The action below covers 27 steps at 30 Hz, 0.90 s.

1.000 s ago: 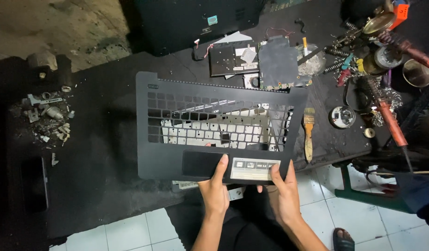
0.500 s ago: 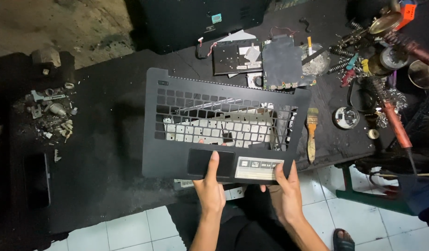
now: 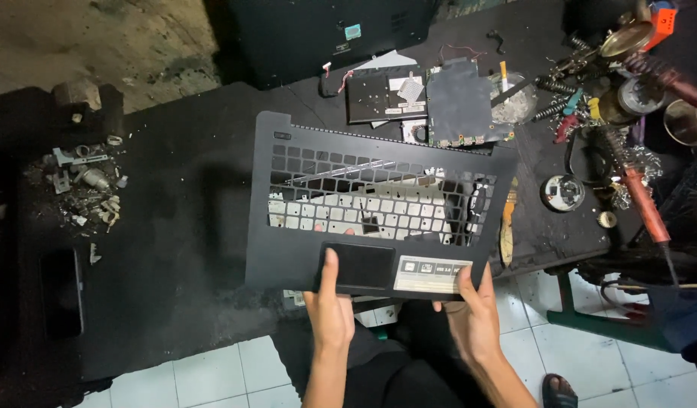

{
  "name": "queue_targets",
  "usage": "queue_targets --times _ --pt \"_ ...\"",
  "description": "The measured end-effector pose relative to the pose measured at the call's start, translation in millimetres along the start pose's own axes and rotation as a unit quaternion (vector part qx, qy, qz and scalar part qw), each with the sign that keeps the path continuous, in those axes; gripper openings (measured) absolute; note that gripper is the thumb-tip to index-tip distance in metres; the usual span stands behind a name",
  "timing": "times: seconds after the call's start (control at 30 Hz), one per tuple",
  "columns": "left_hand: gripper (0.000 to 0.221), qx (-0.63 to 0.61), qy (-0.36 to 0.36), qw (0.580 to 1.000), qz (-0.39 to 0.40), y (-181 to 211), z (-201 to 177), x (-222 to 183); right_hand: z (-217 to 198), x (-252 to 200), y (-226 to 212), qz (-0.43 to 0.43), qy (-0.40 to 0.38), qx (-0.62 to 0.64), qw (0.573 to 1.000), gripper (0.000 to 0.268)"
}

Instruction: Disassembling a laptop by removing screws and the top case, then cleaning the component with a brush.

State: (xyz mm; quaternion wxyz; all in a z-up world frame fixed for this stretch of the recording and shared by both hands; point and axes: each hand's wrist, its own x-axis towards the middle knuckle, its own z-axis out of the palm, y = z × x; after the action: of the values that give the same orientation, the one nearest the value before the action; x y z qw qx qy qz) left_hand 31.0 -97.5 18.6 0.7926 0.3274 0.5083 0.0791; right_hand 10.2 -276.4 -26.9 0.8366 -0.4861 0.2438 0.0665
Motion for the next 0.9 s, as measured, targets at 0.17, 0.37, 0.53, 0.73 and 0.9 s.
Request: queue_targets --times 0.17,0.37,0.53,0.73,0.9 --pt "0.077 0.057 0.028 0.998 0.017 -2 0 2 -2 0 1 -0.018 -0.015 -0.020 1.000 0.051" --pt "0.065 0.026 -0.078 0.995 0.052 -2 1 0 -2 1 -2 -0.026 -0.021 -0.014 0.999 0.051" --pt "0.066 -0.005 -0.093 0.995 0.033 -5 0 2 -5 3 -2 -0.004 -0.006 -0.012 1.000 0.060" --pt "0.064 0.022 -0.005 1.000 0.014 5 7 -6 -7 4 2 -0.012 -0.022 -0.030 0.999 0.054" --pt "0.069 -0.016 -0.054 0.998 0.016 4 5 -5 -5 3 1 0.000 -0.002 -0.026 1.000 0.048"
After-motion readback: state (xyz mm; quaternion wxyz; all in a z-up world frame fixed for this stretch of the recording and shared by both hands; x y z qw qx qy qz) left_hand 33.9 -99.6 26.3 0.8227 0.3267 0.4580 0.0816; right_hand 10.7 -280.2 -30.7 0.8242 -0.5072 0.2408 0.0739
